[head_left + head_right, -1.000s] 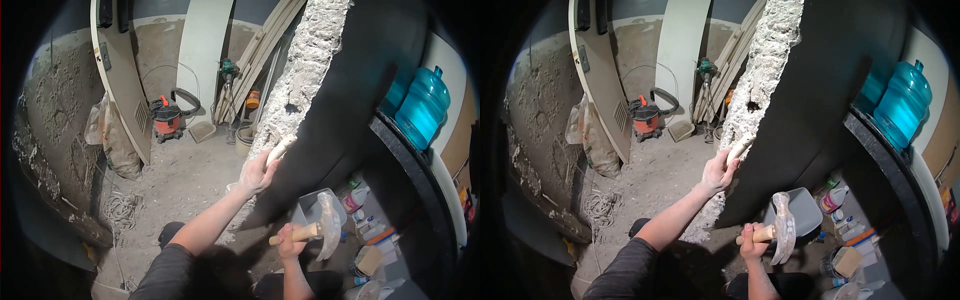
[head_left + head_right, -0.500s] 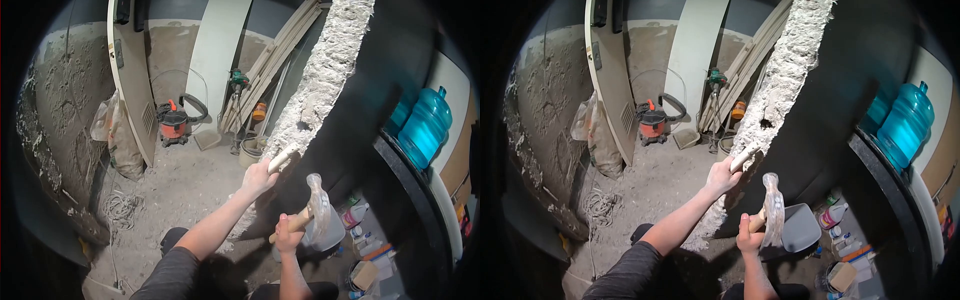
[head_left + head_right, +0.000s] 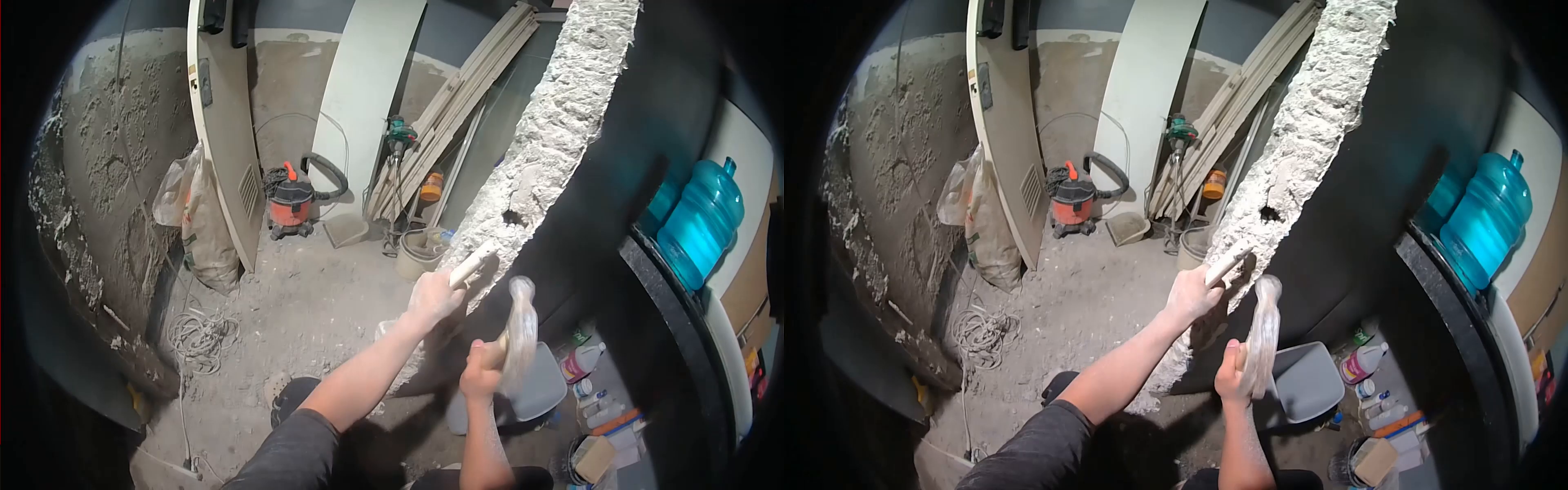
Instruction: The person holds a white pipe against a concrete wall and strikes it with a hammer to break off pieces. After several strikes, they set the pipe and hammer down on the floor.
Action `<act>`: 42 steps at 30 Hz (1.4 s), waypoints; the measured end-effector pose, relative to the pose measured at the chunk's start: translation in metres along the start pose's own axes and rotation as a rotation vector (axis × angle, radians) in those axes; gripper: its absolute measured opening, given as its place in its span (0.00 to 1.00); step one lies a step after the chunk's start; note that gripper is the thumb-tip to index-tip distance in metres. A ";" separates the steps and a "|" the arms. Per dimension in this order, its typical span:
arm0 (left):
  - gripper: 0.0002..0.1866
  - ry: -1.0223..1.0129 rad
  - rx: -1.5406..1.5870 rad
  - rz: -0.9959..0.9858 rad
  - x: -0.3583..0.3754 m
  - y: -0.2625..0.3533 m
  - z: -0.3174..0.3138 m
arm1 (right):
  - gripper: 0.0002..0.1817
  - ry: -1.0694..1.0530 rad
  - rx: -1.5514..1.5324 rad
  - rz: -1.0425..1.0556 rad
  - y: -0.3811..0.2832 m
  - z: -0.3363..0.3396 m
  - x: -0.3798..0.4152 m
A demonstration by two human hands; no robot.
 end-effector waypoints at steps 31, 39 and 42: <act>0.21 -0.435 0.011 0.197 -0.039 0.040 0.068 | 0.13 -0.420 0.674 0.244 -0.204 0.095 -0.112; 0.14 -0.378 -0.012 0.181 -0.037 0.043 0.064 | 0.14 -0.142 0.332 0.430 -0.235 0.130 -0.097; 0.14 -0.365 -0.051 0.165 -0.035 0.050 0.064 | 0.14 -0.091 0.309 0.544 -0.226 0.122 -0.098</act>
Point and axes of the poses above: each hand's wrist, its own x-axis away from the middle knuckle, its own z-axis out of the back of the hand, y = z × x, the point moved 2 cm from there along -x, towards the middle knuckle, and after that the axes turned 6 degrees about x, right-handed, at the moved point
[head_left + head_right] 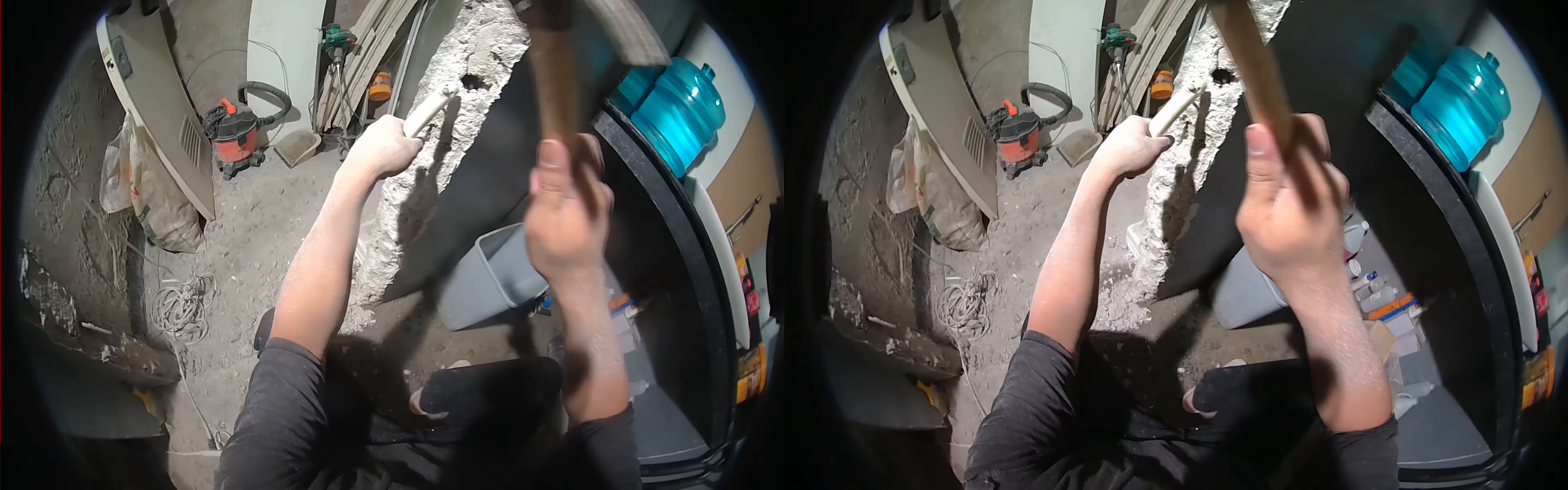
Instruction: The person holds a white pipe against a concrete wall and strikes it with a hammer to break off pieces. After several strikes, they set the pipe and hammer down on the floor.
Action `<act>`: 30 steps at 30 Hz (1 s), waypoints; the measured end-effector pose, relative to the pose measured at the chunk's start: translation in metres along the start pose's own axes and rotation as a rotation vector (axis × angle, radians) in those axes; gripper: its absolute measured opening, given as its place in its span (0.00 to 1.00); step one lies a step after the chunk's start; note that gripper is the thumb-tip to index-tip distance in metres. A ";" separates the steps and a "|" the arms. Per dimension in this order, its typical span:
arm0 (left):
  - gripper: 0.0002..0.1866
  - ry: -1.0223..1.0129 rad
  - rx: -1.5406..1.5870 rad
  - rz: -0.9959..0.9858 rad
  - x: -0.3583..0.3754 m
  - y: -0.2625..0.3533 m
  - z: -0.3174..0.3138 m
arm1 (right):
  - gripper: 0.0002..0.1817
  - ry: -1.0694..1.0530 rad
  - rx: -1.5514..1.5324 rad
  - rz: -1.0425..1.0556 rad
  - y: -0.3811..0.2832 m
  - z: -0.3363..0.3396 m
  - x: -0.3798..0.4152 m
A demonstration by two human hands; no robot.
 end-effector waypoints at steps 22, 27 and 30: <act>0.18 -0.030 0.388 0.011 0.010 0.009 0.029 | 0.23 0.074 -0.457 -0.309 0.013 0.006 0.010; 0.17 -0.040 0.349 -0.017 0.006 0.003 0.025 | 0.24 0.062 -0.404 -0.281 0.018 0.006 0.004; 0.17 -0.040 0.374 -0.037 0.007 0.003 0.022 | 0.23 0.153 -0.261 -0.112 0.029 -0.020 0.018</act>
Point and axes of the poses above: each hand's wrist, its own x-axis away from the middle knuckle, its own z-axis out of the back of the hand, y = z × x, the point moved 2 cm from there along -x, towards the middle knuckle, and after that the axes turned 6 degrees about x, right-handed, at the moved point
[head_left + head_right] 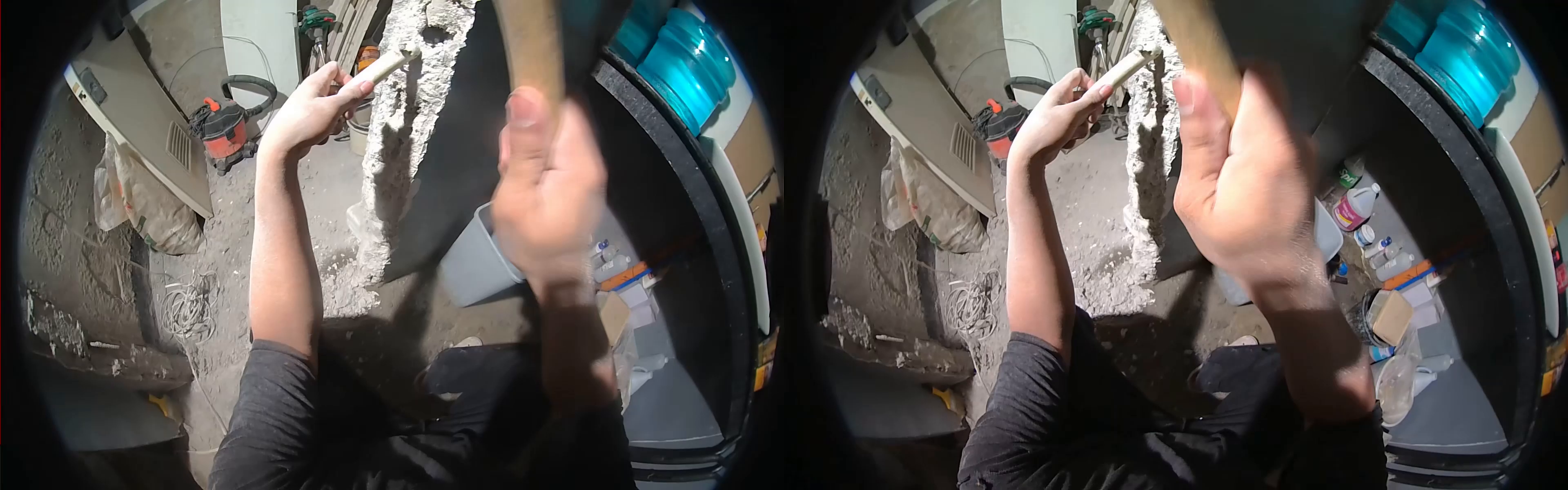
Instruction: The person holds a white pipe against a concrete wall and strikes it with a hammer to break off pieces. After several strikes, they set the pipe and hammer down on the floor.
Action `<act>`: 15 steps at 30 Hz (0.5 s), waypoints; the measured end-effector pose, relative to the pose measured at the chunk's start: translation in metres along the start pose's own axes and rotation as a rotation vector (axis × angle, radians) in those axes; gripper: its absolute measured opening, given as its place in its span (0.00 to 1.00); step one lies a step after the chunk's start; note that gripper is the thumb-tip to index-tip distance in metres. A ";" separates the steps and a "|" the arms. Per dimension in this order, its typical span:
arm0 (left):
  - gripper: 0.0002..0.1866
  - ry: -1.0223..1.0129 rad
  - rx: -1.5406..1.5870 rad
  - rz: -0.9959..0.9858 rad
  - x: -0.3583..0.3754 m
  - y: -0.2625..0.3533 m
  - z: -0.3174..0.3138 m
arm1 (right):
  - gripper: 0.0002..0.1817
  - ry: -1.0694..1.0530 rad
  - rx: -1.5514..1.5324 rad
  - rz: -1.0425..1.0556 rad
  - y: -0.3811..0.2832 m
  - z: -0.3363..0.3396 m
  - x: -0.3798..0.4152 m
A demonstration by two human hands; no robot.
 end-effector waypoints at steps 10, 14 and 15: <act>0.16 0.043 -0.071 -0.034 0.002 -0.002 -0.003 | 0.21 -0.079 0.118 -0.096 -0.014 0.009 -0.011; 0.16 0.020 -0.019 -0.010 0.002 0.000 -0.001 | 0.25 0.069 0.011 -0.011 -0.027 0.007 -0.012; 0.16 0.025 -0.019 -0.012 0.002 0.000 -0.001 | 0.25 0.064 0.067 -0.022 -0.024 0.004 -0.007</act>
Point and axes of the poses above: each hand's wrist, its own x-axis away from the middle knuckle, its own z-axis out of the back of the hand, y = z × x, the point moved 2 cm from there along -x, towards the middle knuckle, and after that the axes turned 6 degrees about x, right-handed, at the moved point
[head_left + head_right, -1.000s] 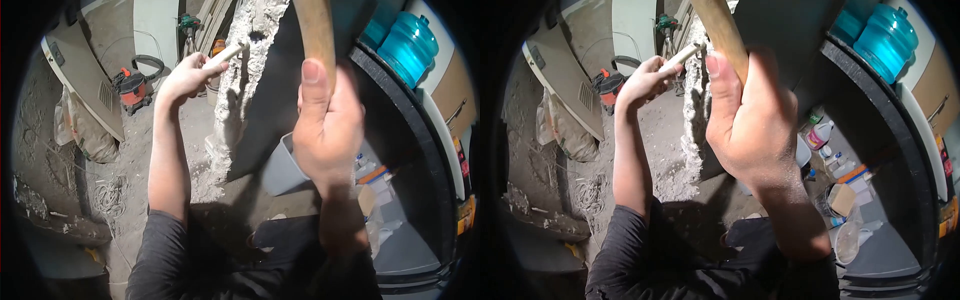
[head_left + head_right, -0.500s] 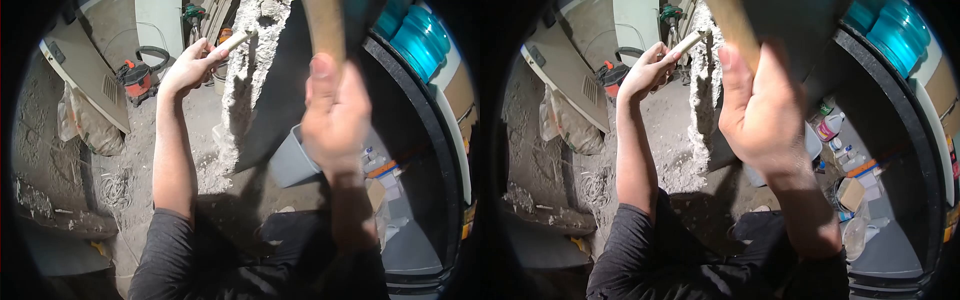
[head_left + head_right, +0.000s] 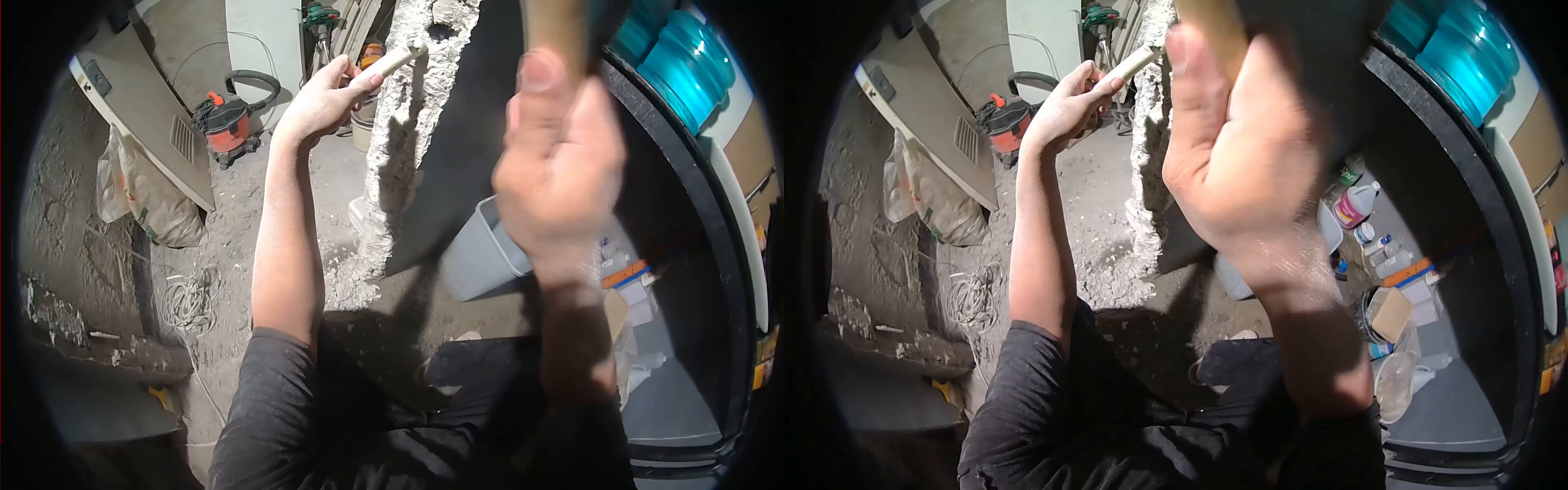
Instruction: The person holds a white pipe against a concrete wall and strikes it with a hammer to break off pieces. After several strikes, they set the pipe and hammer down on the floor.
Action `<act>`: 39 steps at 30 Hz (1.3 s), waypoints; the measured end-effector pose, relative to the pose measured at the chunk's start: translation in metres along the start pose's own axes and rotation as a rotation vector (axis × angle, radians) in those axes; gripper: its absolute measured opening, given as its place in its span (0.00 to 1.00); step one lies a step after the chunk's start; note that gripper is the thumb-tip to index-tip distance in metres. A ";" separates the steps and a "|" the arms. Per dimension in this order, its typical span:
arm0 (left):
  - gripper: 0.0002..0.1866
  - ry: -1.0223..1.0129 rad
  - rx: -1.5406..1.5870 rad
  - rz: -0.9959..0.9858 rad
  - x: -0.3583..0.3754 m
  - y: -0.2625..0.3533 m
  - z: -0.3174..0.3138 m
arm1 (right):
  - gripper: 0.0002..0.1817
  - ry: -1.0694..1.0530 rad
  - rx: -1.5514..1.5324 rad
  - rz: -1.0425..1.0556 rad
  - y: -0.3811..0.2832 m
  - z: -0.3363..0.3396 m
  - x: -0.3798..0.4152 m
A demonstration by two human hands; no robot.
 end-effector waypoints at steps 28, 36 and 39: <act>0.24 0.023 -0.055 -0.079 -0.004 -0.008 0.000 | 0.23 -0.066 0.050 -0.011 -0.010 0.005 -0.006; 0.21 0.016 -0.040 -0.102 -0.004 -0.010 -0.001 | 0.21 -0.068 0.169 -0.026 0.033 -0.038 0.037; 0.21 -0.002 -0.034 0.058 0.005 -0.005 0.007 | 0.15 -0.423 0.297 -0.238 0.054 -0.043 0.054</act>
Point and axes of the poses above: each hand's wrist, its own x-axis away from the middle knuckle, its own z-axis out of the back of the hand, y = z × x, the point moved 2 cm from there along -x, towards the middle knuckle, and after that the axes turned 6 degrees about x, right-handed, at the moved point
